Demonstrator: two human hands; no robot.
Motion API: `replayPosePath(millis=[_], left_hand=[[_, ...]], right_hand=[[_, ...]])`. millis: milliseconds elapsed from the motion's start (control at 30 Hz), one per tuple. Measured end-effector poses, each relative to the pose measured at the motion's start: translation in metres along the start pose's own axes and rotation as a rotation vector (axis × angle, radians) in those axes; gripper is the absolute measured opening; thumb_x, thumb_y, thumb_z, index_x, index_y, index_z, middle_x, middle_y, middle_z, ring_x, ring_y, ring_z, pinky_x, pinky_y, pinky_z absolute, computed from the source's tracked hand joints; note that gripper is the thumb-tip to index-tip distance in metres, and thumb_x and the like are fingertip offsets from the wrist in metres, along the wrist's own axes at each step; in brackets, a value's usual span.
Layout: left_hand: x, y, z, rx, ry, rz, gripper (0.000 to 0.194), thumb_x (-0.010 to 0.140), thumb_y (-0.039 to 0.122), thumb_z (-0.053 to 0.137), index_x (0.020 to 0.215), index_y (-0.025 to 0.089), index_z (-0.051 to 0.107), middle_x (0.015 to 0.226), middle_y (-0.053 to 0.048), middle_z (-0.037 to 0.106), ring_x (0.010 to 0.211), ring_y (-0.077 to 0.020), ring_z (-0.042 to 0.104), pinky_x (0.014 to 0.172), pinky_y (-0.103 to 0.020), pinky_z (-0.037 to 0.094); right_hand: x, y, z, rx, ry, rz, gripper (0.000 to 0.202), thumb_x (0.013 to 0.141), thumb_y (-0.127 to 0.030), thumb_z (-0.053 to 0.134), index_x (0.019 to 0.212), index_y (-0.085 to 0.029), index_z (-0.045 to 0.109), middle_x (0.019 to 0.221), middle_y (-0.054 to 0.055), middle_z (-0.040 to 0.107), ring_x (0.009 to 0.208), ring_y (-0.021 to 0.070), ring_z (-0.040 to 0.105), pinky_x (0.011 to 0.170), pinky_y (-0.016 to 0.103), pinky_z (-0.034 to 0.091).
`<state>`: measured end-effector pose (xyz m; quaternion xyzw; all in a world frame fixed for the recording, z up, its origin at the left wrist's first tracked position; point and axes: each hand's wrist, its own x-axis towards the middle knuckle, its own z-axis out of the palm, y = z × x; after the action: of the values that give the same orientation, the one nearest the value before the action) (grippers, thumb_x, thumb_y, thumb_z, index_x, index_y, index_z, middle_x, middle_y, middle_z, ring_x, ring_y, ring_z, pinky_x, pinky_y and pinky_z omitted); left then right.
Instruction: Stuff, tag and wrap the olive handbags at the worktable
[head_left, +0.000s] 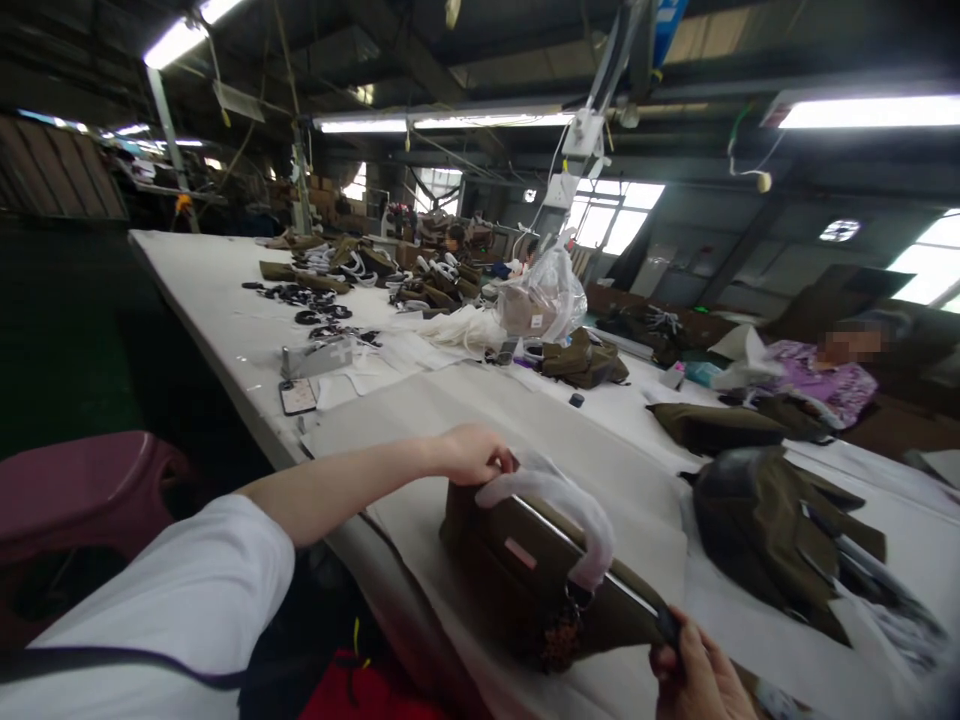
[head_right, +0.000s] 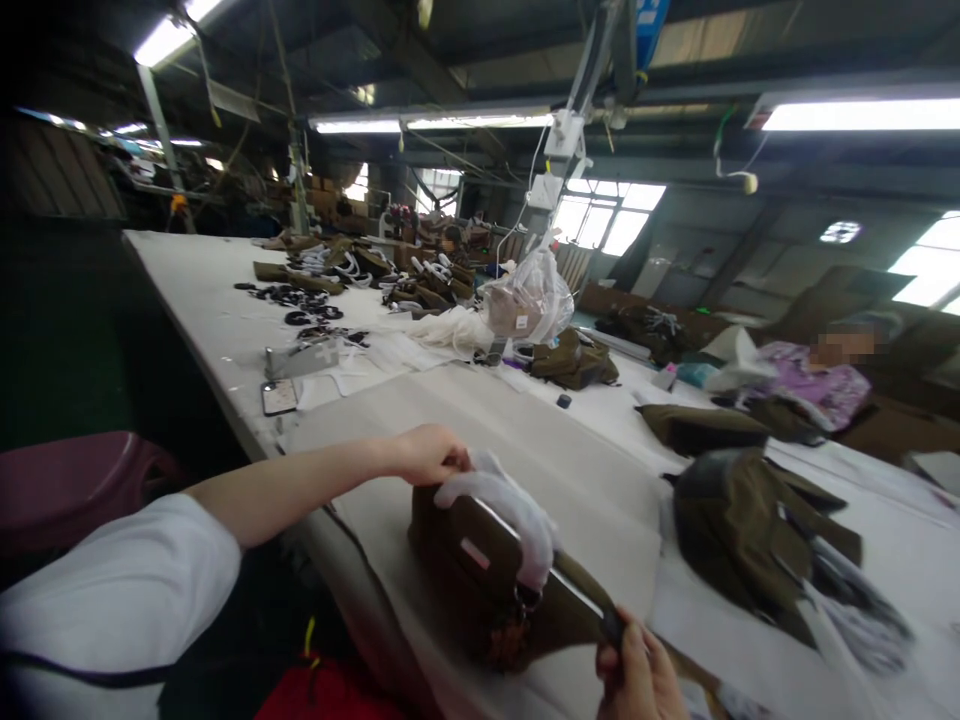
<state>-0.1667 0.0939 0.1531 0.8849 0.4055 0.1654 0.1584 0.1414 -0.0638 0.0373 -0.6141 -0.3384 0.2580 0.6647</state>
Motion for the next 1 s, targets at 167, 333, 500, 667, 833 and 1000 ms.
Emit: replayPosePath(millis=[167, 333, 500, 667, 833, 1000], left_hand=[[-0.014, -0.050, -0.006, -0.056, 0.125, -0.127, 0.020, 0.079, 0.027, 0.060, 0.094, 0.024, 0.074, 0.059, 0.003, 0.061, 0.053, -0.0126, 0.051, 0.052, -0.023, 0.032], [-0.031, -0.067, 0.014, -0.165, 0.278, -0.139, 0.028, 0.084, 0.032, 0.055, 0.105, 0.019, 0.068, 0.062, 0.003, 0.060, 0.057, -0.0126, 0.053, 0.057, -0.023, 0.039], [-0.044, -0.076, 0.040, -0.389, 0.461, -0.040, 0.067, 0.073, 0.043, 0.072, 0.131, 0.018, 0.050, 0.126, -0.012, 0.056, 0.112, -0.0226, 0.057, 0.094, -0.035, 0.049], [-0.041, -0.086, 0.088, -0.703, 0.628, -0.266, 0.081, 0.070, 0.051, 0.073, 0.135, 0.015, 0.042, 0.135, -0.019, 0.048, 0.128, -0.0307, 0.048, 0.106, -0.050, 0.041], [-0.041, -0.071, 0.133, -0.787, 0.762, -0.224, 0.080, 0.077, 0.049, 0.069, 0.142, 0.019, 0.034, 0.144, -0.017, 0.042, 0.134, -0.0301, 0.043, 0.111, -0.047, 0.036], [-0.042, -0.064, 0.170, -1.104, 0.524, -0.290, 0.097, 0.067, 0.062, 0.071, 0.143, 0.013, 0.034, 0.139, -0.019, 0.051, 0.130, -0.0355, 0.047, 0.110, -0.047, 0.038]], right_hand=[[0.003, -0.002, -0.002, 0.015, 0.014, 0.011, 0.034, 0.074, -0.053, 0.068, 0.091, -0.023, 0.070, 0.072, 0.003, 0.062, 0.054, 0.0148, 0.052, 0.044, 0.028, 0.044], [0.003, -0.010, 0.001, 0.024, 0.002, 0.064, 0.045, 0.073, -0.054, 0.070, 0.099, -0.017, 0.068, 0.063, -0.001, 0.058, 0.055, 0.0120, 0.049, 0.048, 0.024, 0.043], [0.006, -0.006, -0.004, 0.086, -0.009, 0.117, 0.047, 0.072, -0.053, 0.073, 0.100, -0.015, 0.067, 0.059, -0.003, 0.057, 0.057, 0.0110, 0.047, 0.050, 0.021, 0.039], [0.009, 0.001, -0.012, 0.111, -0.037, 0.086, 0.042, 0.075, -0.050, 0.072, 0.097, -0.015, 0.066, 0.060, -0.003, 0.057, 0.056, 0.0100, 0.045, 0.050, 0.021, 0.036], [-0.002, 0.008, -0.019, 0.102, -0.068, 0.027, 0.046, 0.087, -0.060, 0.050, 0.094, -0.017, 0.063, 0.063, -0.001, 0.058, 0.057, 0.0120, 0.049, 0.053, 0.023, 0.040], [-0.025, 0.032, -0.009, -0.040, -0.162, 0.019, 0.052, 0.084, -0.058, 0.057, 0.116, -0.017, 0.062, 0.104, 0.009, 0.068, 0.089, 0.0212, 0.063, 0.074, 0.032, 0.052]])
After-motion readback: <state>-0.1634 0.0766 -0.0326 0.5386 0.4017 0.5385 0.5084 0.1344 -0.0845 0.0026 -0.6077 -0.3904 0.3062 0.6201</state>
